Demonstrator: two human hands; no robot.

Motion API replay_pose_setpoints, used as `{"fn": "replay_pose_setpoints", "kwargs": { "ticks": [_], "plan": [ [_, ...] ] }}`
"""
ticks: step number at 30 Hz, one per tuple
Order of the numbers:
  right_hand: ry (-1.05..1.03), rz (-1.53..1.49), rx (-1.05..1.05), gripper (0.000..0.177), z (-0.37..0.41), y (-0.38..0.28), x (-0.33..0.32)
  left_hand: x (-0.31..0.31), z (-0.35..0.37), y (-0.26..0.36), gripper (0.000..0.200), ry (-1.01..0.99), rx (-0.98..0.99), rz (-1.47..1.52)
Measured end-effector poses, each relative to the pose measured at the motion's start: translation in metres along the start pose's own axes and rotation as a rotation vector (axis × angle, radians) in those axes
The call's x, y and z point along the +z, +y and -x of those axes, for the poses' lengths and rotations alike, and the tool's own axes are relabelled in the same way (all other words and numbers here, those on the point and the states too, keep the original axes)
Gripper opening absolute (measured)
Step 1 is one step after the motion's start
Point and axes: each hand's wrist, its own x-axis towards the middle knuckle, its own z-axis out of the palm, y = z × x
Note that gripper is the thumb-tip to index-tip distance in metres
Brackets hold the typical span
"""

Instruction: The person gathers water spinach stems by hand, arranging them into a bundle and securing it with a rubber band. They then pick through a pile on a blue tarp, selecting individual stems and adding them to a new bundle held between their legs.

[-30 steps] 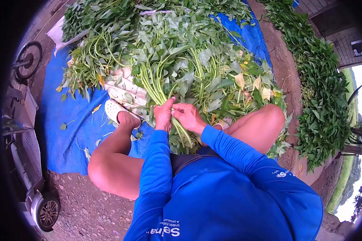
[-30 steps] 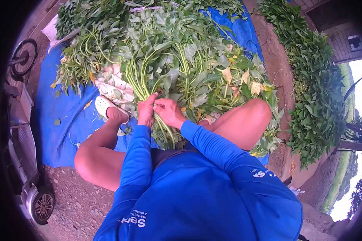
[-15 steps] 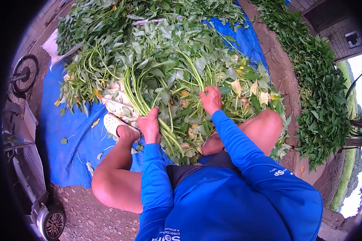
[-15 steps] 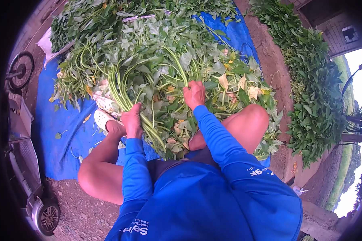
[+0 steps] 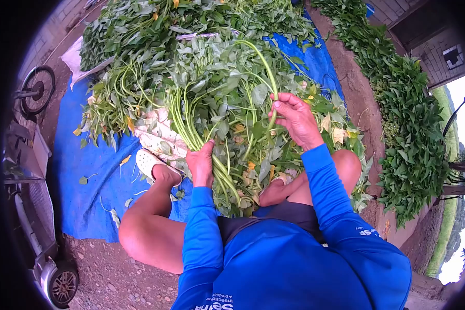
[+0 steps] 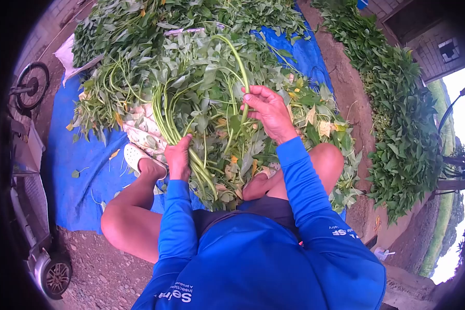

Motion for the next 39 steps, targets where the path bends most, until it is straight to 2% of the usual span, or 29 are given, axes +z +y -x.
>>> {"fn": "replay_pose_setpoints", "kwargs": {
  "ticks": [1,2,4,6,8,9,10,12,13,15,16,19,20,21,23,25,27,28,29,30,31,32,33,34,37,38,39],
  "plan": [
    [0.026,-0.012,-0.043,0.029,0.013,-0.007,0.005,-0.003,0.001,-0.001,0.041,0.003,-0.013,0.022],
    [0.105,0.085,-0.103,0.030,0.013,-0.012,0.012,-0.003,0.003,-0.004,0.041,-0.006,-0.035,0.038],
    [0.121,0.214,-0.212,0.030,0.012,-0.009,0.012,0.004,0.001,0.000,0.042,-0.003,-0.069,0.015],
    [0.129,0.287,-0.360,0.031,0.008,0.000,0.024,0.008,0.002,0.000,0.043,-0.029,0.013,0.057],
    [0.157,0.437,-0.379,0.032,0.014,0.011,0.040,0.010,0.003,-0.004,0.044,-0.033,0.065,0.058],
    [0.170,0.510,-0.385,0.032,0.019,0.017,0.051,0.014,0.012,0.007,0.045,-0.065,0.026,0.093],
    [0.177,0.595,-0.383,0.032,0.027,0.027,0.063,0.015,0.011,0.003,0.044,-0.088,-0.013,0.124],
    [-0.014,0.778,-0.318,0.034,0.040,0.067,0.077,0.016,0.008,-0.016,0.042,-0.143,-0.056,0.249],
    [-0.136,0.753,-0.164,0.036,0.045,0.097,0.081,0.012,0.001,-0.030,0.040,-0.219,-0.179,0.332],
    [-0.128,0.785,-0.110,0.035,0.054,0.145,0.080,0.007,-0.001,-0.049,0.040,-0.248,-0.290,0.395],
    [-0.127,0.786,-0.086,0.035,0.053,0.153,0.080,0.005,-0.002,-0.057,0.038,-0.269,-0.289,0.383],
    [-0.125,0.819,-0.032,0.034,0.065,0.176,0.075,-0.003,-0.001,-0.064,0.037,-0.335,-0.527,0.438],
    [-0.132,0.849,-0.049,0.034,0.066,0.183,0.074,-0.006,-0.007,-0.072,0.038,-0.333,-0.543,0.415],
    [-0.140,0.882,-0.075,0.034,0.064,0.187,0.073,-0.003,-0.006,-0.077,0.039,-0.220,-0.458,0.420],
    [-0.103,0.813,-0.050,0.032,0.072,0.198,0.080,0.008,-0.003,-0.088,0.042,0.008,-0.277,0.431],
    [-0.101,0.801,-0.024,0.030,0.078,0.200,0.091,0.015,0.013,-0.075,0.041,0.075,-0.092,0.262],
    [-0.192,0.772,-0.016,0.034,0.083,0.205,0.093,-0.005,-0.001,-0.079,0.033,-0.047,-0.405,0.202],
    [-0.211,0.709,-0.019,0.036,0.085,0.207,0.092,-0.009,-0.005,-0.074,0.027,-0.044,-0.438,0.182],
    [-0.229,0.644,-0.024,0.037,0.084,0.209,0.091,-0.015,-0.005,-0.070,0.022,-0.031,-0.370,0.141],
    [-0.363,0.627,0.108,0.039,0.076,0.178,0.086,-0.020,-0.008,-0.061,0.021,-0.048,-0.345,0.126],
    [-0.305,0.584,0.038,0.041,0.067,0.161,0.081,-0.026,-0.009,-0.051,0.021,-0.064,-0.323,0.109],
    [-0.144,0.496,0.067,0.041,0.053,0.152,0.079,-0.028,-0.005,-0.026,0.019,-0.085,-0.319,0.052],
    [0.007,0.598,-0.004,0.036,0.033,0.140,0.074,-0.034,-0.010,-0.018,0.017,-0.111,-0.274,0.040],
    [0.069,0.524,-0.034,0.030,0.018,0.118,0.076,-0.038,-0.008,-0.002,0.016,-0.154,-0.256,-0.020],
    [0.073,0.320,-0.198,0.029,-0.025,0.059,0.100,-0.030,0.012,0.050,0.014,-0.320,-0.273,-0.066],
    [0.063,0.259,-0.235,0.032,-0.047,0.059,0.105,-0.028,0.018,0.061,0.015,-0.392,-0.271,-0.066],
    [0.051,0.223,-0.224,0.028,-0.067,0.060,0.111,-0.028,0.024,0.068,0.015,-0.460,-0.273,-0.064]
  ]
}}
